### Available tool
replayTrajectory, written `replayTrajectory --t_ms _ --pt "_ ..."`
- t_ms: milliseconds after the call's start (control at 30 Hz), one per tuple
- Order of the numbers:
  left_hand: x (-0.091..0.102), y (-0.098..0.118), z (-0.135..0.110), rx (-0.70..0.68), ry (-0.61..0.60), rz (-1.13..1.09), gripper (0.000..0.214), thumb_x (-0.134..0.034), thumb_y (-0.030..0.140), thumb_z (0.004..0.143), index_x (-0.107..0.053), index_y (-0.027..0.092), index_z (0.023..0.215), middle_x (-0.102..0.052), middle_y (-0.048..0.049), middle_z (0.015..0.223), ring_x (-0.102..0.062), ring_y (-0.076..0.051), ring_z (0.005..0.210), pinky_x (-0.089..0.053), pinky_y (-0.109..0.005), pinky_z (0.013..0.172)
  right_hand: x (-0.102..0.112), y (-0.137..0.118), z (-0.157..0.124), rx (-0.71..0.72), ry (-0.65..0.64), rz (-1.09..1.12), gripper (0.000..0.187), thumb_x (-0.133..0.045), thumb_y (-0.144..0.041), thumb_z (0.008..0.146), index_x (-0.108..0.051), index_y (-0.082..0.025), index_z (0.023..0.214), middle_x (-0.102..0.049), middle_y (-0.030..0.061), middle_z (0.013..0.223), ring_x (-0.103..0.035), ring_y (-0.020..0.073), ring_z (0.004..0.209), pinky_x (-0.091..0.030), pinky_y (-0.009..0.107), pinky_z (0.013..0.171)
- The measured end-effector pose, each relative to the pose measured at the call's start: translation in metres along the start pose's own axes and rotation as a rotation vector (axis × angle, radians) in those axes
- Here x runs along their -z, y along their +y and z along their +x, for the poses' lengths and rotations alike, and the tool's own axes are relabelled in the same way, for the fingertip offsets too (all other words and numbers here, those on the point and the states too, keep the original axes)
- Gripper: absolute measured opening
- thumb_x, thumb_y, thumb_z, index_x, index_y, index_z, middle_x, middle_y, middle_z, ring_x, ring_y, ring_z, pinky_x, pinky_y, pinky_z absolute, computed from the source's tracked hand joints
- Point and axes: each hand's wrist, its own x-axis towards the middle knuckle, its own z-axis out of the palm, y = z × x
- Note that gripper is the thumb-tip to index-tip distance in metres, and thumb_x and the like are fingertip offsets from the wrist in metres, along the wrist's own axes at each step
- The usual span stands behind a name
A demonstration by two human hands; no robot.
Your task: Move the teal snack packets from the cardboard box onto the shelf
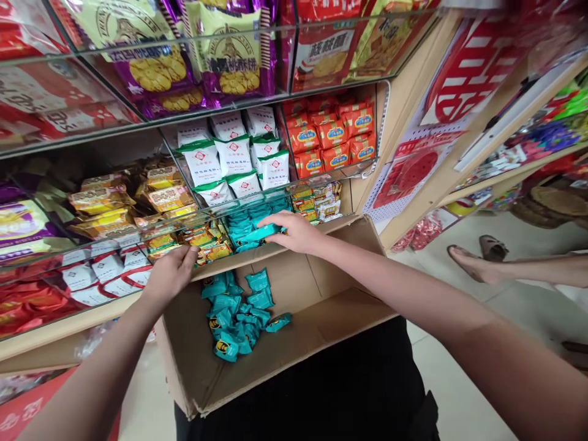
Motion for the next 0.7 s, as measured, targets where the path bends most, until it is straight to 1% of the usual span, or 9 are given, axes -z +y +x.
replayTrajectory --t_ms 67,167,233,300,400,467,567,633,700 --pt "-0.004 -0.005 0.004 0.000 -0.046 -0.118 0.046 -0.034 0.051 0.078 -0.057 0.015 0.096 -0.063 -0.0057 0.084 -0.058 -0.020 0.081 -0.044 -0.028 0.071 -0.017 0.005 0.020 -0.059 -0.036 -0.013 0.027 -0.060 -0.020 0.070 -0.060 -0.017 0.097 -0.062 0.0030 0.095 -0.054 0.0168 0.087 -0.040 0.027 0.078" --pt "-0.009 -0.001 0.000 -0.117 -0.096 -0.471 0.061 -0.053 0.049 0.068 -0.043 0.018 0.119 -0.056 -0.0076 0.111 -0.054 -0.019 0.097 -0.045 -0.026 0.077 -0.045 0.000 0.040 -0.121 -0.056 0.111 0.034 -0.057 -0.028 0.073 -0.057 -0.015 0.104 -0.062 0.0033 0.088 -0.055 0.0145 0.074 -0.042 0.024 0.064" --pt "-0.010 0.002 -0.003 -0.161 -0.168 -0.676 0.062 -0.059 0.047 0.064 -0.044 0.018 0.117 -0.057 -0.0074 0.111 -0.055 -0.019 0.096 -0.046 -0.027 0.076 -0.062 -0.007 0.046 -0.085 -0.143 0.184 0.037 -0.057 -0.033 0.073 -0.056 -0.015 0.105 -0.062 0.0019 0.085 -0.055 0.0136 0.069 -0.041 0.022 0.059" --pt "-0.011 0.000 -0.004 -0.143 -0.230 -0.782 0.049 -0.058 0.046 0.066 -0.053 0.018 0.106 -0.063 -0.0056 0.098 -0.058 -0.018 0.087 -0.047 -0.028 0.074 -0.072 -0.010 0.050 -0.033 -0.265 0.200 0.037 -0.058 -0.035 0.072 -0.057 -0.017 0.104 -0.062 0.0014 0.086 -0.055 0.0142 0.072 -0.042 0.022 0.061" --pt "-0.015 -0.007 -0.004 -0.089 -0.205 -0.801 0.037 -0.055 0.047 0.068 -0.059 0.017 0.089 -0.065 -0.0051 0.086 -0.058 -0.019 0.079 -0.046 -0.028 0.071 -0.076 0.002 0.055 -0.020 -0.355 0.060 0.031 -0.052 -0.035 0.078 -0.059 -0.017 0.103 -0.061 0.0039 0.099 -0.053 0.0178 0.091 -0.041 0.027 0.077" --pt "-0.018 -0.010 -0.003 -0.037 -0.165 -0.763 0.035 -0.055 0.047 0.068 -0.060 0.015 0.079 -0.065 -0.0059 0.079 -0.058 -0.018 0.073 -0.046 -0.027 0.064 -0.073 0.020 0.061 -0.077 -0.334 -0.162 0.031 -0.042 -0.034 0.084 -0.057 -0.020 0.108 -0.056 0.0060 0.111 -0.047 0.0212 0.104 -0.035 0.035 0.088" --pt "-0.021 -0.011 -0.001 0.057 -0.159 -0.774 0.038 -0.055 0.050 0.067 -0.058 0.013 0.076 -0.064 -0.0052 0.071 -0.057 -0.016 0.064 -0.043 -0.025 0.055 -0.071 0.051 0.076 -0.170 -0.366 -0.459 0.038 -0.031 -0.036 0.088 -0.048 -0.024 0.120 -0.049 0.0076 0.121 -0.043 0.0263 0.111 -0.029 0.046 0.092" --pt "-0.022 -0.011 0.000 0.085 -0.128 -0.810 0.040 -0.055 0.051 0.066 -0.056 0.013 0.079 -0.062 -0.0039 0.068 -0.056 -0.016 0.061 -0.042 -0.024 0.052 -0.074 0.069 0.088 -0.174 -0.423 -0.498 0.039 -0.031 -0.038 0.087 -0.048 -0.025 0.120 -0.048 0.0050 0.124 -0.044 0.0248 0.112 -0.029 0.042 0.096" --pt "-0.023 -0.010 0.000 0.073 -0.075 -0.782 0.039 -0.055 0.051 0.066 -0.056 0.014 0.078 -0.060 -0.0026 0.066 -0.054 -0.015 0.059 -0.040 -0.023 0.051 -0.081 0.082 0.101 -0.176 -0.444 -0.478 0.037 -0.034 -0.039 0.085 -0.054 -0.025 0.113 -0.050 0.0014 0.123 -0.045 0.0216 0.111 -0.030 0.035 0.098"
